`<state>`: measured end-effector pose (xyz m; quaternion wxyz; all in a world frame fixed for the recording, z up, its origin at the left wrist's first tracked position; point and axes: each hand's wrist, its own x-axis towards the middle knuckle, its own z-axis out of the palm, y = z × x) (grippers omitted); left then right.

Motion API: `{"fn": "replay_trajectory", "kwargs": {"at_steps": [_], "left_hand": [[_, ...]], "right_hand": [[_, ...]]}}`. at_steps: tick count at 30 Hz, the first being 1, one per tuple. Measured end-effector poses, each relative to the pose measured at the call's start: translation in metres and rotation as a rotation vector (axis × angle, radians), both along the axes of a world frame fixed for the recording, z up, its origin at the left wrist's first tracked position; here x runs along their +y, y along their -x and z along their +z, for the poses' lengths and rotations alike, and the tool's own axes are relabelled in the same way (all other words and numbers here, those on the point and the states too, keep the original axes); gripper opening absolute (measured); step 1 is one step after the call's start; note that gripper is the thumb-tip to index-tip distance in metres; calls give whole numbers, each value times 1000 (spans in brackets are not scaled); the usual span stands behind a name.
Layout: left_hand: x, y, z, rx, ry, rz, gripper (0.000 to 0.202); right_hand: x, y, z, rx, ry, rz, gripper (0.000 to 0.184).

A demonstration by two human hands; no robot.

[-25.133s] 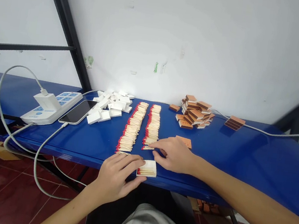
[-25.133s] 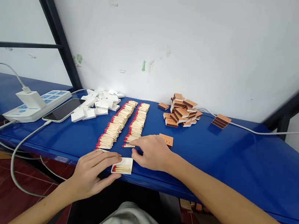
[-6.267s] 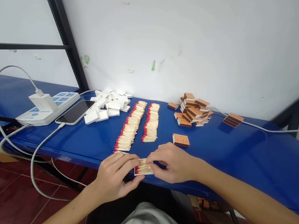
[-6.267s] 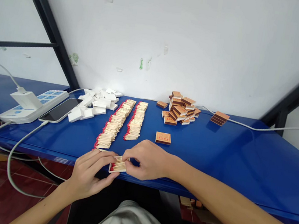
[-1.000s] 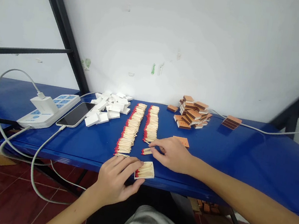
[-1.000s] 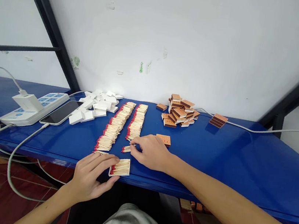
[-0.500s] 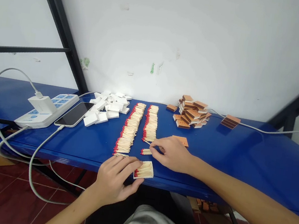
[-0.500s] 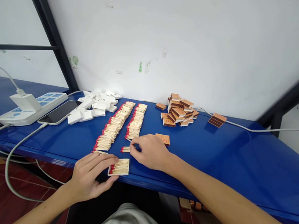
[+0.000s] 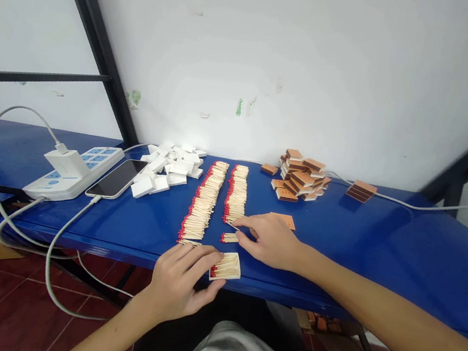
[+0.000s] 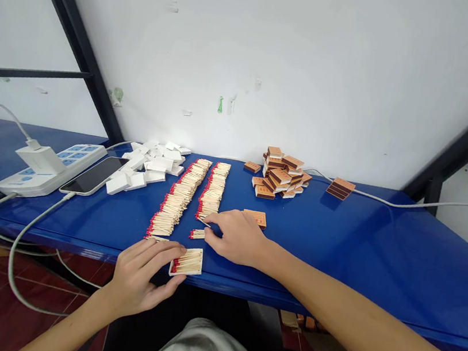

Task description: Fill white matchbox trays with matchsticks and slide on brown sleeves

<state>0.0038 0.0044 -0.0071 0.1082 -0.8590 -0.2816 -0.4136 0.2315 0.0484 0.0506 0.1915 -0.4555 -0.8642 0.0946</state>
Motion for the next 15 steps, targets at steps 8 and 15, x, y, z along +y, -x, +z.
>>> {"fn": "replay_trajectory", "kwargs": {"at_steps": [8, 15], "left_hand": [[-1, 1, 0, -1, -5, 2, 23], [-2, 0, 2, 0, -13, 6, 22]], "right_hand": [[0, 0, 0, 35, -25, 13, 27], [0, 1, 3, 1, 4, -19, 31]]}}
